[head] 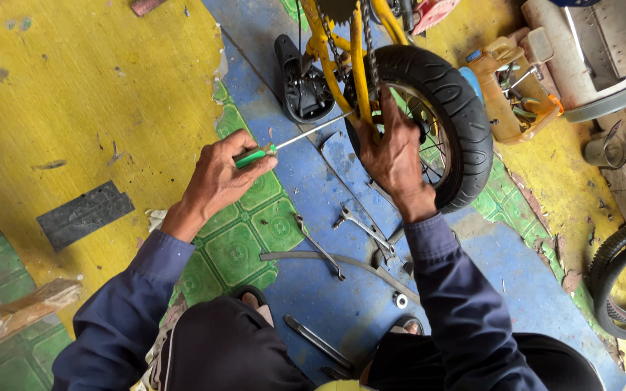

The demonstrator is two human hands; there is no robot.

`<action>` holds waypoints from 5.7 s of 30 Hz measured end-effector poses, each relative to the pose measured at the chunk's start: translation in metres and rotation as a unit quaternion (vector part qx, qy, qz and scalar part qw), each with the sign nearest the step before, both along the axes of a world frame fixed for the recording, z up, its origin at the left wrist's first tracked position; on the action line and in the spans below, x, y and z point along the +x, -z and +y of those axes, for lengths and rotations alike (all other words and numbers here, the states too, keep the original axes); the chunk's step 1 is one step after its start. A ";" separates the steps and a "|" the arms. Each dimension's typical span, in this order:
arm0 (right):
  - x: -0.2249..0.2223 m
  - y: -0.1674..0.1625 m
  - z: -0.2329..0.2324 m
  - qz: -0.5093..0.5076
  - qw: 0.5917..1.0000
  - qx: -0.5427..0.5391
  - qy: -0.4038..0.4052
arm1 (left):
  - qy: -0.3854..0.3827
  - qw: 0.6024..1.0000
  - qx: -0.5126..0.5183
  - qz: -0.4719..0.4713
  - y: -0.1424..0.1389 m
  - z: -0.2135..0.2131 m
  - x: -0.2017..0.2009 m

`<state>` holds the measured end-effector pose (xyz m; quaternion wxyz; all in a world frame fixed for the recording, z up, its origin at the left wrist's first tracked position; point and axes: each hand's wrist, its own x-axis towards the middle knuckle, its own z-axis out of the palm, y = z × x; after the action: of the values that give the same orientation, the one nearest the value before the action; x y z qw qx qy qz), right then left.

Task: The person adjusts the rear wheel and chain of a yellow bicycle using a screwdriver and wrench. They tighten bolts on the rear axle, rotate the wheel to check alignment, and manipulate the chain and pedal. The person then moves the bicycle to a different position in the workshop.

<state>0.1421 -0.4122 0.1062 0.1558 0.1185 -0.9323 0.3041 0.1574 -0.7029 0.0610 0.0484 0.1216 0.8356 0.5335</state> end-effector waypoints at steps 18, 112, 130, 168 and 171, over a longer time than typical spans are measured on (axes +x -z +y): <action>0.016 -0.009 0.005 0.022 0.998 0.036 0.039 | 0.010 0.999 0.039 0.002 -0.001 -0.001 0.006; -0.018 0.012 0.025 -0.141 0.985 -0.096 0.019 | -0.004 0.981 0.024 -0.194 0.002 0.006 -0.007; 0.005 -0.029 -0.004 0.097 0.951 0.277 -0.099 | 0.023 0.984 0.010 -0.178 -0.007 0.003 -0.015; -0.028 -0.014 -0.043 0.098 0.699 0.702 -0.099 | 0.094 0.989 -0.019 -0.115 -0.004 -0.017 -0.021; -0.033 -0.018 -0.045 0.099 0.707 0.694 -0.090 | 0.084 0.990 -0.040 -0.110 -0.002 -0.016 -0.022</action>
<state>0.1096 -0.4572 0.1240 0.0930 0.3060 -0.8443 -0.4299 0.1358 -0.7194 0.0632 0.1893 0.1296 0.8326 0.5042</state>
